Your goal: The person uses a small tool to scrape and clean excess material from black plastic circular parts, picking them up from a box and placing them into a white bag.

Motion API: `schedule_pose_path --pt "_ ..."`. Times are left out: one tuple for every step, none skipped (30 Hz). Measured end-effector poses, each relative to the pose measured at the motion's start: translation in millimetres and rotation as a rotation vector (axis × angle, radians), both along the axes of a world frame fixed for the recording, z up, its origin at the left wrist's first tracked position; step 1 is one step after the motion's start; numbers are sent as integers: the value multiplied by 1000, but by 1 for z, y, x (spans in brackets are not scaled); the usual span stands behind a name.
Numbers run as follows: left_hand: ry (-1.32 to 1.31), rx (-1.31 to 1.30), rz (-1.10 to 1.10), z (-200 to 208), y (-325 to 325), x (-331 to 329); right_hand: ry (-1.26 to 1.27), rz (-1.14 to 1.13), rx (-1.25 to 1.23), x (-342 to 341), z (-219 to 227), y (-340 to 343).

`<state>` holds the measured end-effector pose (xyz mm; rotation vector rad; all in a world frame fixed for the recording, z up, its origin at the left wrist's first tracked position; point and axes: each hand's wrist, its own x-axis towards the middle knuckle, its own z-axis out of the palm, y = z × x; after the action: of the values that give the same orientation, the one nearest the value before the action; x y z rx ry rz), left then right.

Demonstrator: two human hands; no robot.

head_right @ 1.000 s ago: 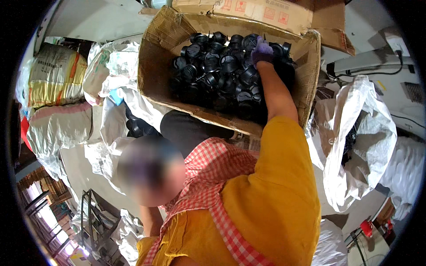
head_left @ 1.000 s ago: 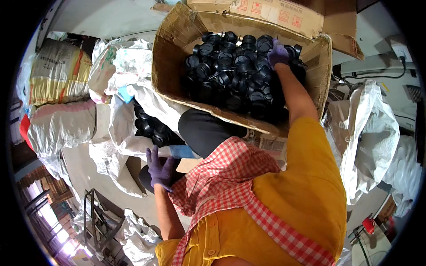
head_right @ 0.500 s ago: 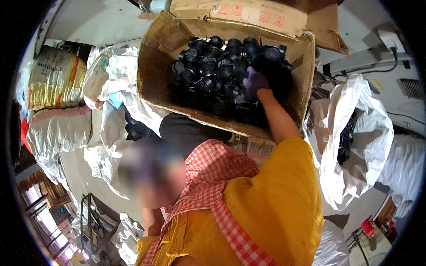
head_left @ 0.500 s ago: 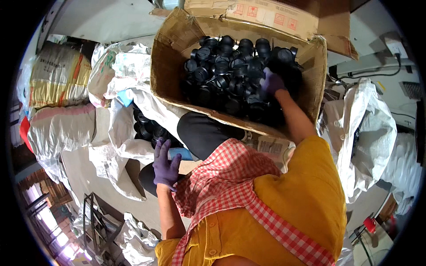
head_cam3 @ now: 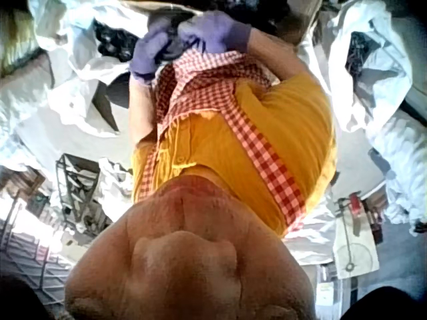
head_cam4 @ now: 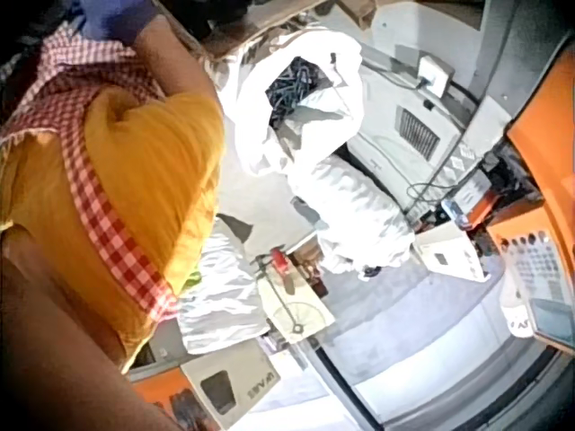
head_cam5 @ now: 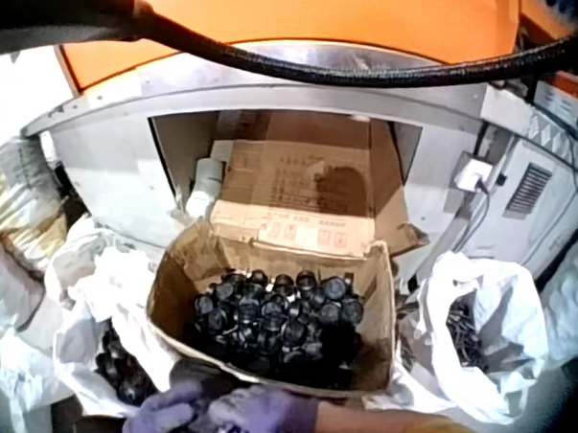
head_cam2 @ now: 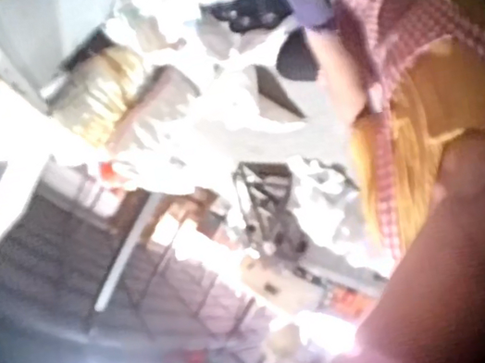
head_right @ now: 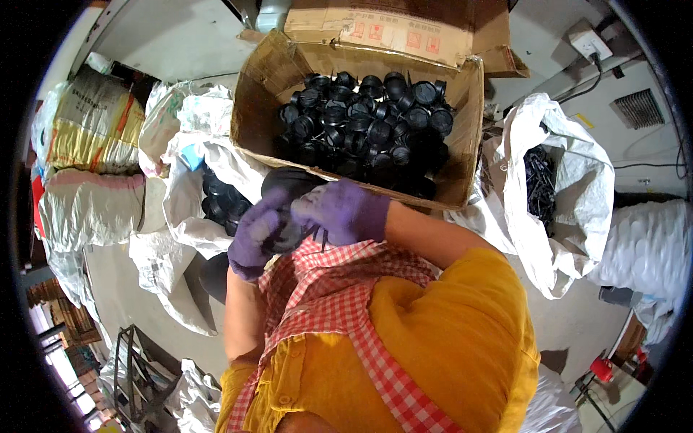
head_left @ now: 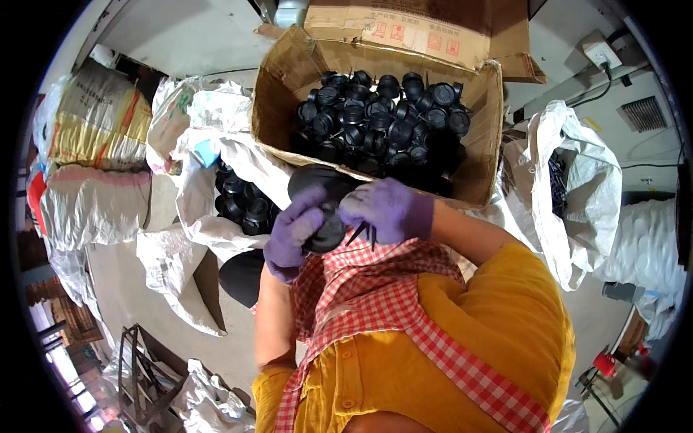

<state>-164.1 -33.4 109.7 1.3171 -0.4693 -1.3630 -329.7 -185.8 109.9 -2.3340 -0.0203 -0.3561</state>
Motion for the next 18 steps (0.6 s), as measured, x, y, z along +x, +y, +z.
schedule_pose_path --pt "-13 93 -103 -6 14 3 20 -1 -24 2 -1 11" --pt "69 75 71 -3 22 -8 76 -2 -28 7 -9 21" --pt "123 68 143 -4 32 -11 109 -26 114 6 -14 29" --pt "111 17 199 -4 39 -17 142 -50 256 6 -17 36" --pt "100 -31 256 -3 46 -24 178 -71 402 7 -19 41" --pt "87 -44 317 0 52 -31 120 -45 488 8 -20 42" --pt "74 -58 377 5 56 -37 173 20 453 10 -19 41" --pt "63 -74 436 9 60 -41 227 83 414 11 -14 40" --pt "69 -81 399 10 65 -41 280 144 375 12 -10 40" --pt "76 -87 361 11 70 -40 315 212 361 13 -12 41" --pt "83 -96 327 13 75 -40 316 242 277 15 -11 42" --pt "158 -4 281 16 76 -41 316 271 193 17 -10 42" --pt "310 34 203 9 82 -33 316 301 109 18 -9 42" --pt "170 102 108 6 85 -31 344 321 148 18 -7 40" --pt "30 168 14 4 87 -29 395 318 136 17 -4 42" --pt "-483 85 -150 7 90 -24 446 316 125 16 0 46" --pt "-987 -8 -322 17 91 -18 502 305 121 13 1 50" --pt "-1399 -372 -538 35 85 -10 625 355 241 14 5 51"
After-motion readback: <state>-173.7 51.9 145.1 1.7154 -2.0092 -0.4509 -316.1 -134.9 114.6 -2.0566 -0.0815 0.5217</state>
